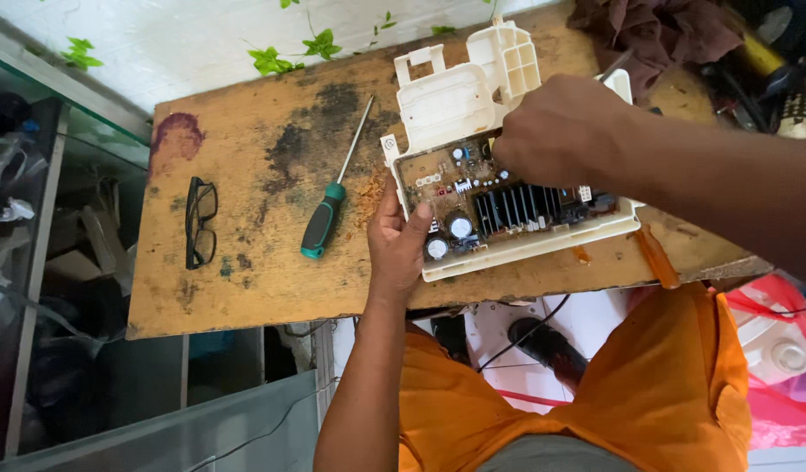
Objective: The person uses a small tool to manipulate components on a circuit board inside a white plastic housing. They repeatedly probe and adjust parts near the heat sink and capacitors while holding the device steady with their other hand.
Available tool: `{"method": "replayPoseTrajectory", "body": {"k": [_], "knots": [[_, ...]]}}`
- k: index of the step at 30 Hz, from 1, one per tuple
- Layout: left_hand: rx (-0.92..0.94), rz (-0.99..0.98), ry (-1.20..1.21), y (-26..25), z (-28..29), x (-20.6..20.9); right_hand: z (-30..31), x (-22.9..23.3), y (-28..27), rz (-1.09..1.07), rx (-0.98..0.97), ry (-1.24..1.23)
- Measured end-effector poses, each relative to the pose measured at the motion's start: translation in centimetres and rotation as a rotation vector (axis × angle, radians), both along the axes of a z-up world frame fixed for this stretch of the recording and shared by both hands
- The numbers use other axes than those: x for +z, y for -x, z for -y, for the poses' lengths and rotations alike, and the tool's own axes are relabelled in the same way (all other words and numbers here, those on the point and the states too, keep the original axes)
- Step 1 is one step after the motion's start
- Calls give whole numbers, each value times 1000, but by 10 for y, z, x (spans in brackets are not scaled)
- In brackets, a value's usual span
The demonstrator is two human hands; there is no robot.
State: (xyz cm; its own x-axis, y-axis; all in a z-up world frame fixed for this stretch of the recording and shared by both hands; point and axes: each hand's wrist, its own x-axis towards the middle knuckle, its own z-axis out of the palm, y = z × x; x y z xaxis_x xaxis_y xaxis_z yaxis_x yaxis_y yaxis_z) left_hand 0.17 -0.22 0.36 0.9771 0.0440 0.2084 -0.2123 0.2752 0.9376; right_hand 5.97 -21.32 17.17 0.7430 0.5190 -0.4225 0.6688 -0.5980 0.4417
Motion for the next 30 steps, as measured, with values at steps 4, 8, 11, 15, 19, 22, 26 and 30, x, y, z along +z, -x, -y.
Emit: {"method": "replayPoseTrajectory", "body": {"k": [4, 8, 11, 15, 19, 22, 26, 30], "knots": [[46, -120, -108, -2, -3, -7, -9, 15, -1, -61, -38, 59], [25, -35, -35, -3, -3, -11, -9, 14, -1, -58, -44, 25], [31, -30, -46, -1, 0, 2, -9, 23, 2, -80, -66, 11], [5, -1, 173, -16, -8, -31, 17, -23, -21, 79, 84, -212], [6, -25, 192, -21, -6, -41, 20, -2, -16, 10, 75, -221], [-1, -15, 211, -19, -5, -36, 24, 9, -10, 9, 43, -174], [30, -38, 60, -4, -3, -6, 39, 11, -9, -38, -83, -225], [11, -80, -44, -1, -3, -2, 54, 14, 2, -12, -192, -350]]}}
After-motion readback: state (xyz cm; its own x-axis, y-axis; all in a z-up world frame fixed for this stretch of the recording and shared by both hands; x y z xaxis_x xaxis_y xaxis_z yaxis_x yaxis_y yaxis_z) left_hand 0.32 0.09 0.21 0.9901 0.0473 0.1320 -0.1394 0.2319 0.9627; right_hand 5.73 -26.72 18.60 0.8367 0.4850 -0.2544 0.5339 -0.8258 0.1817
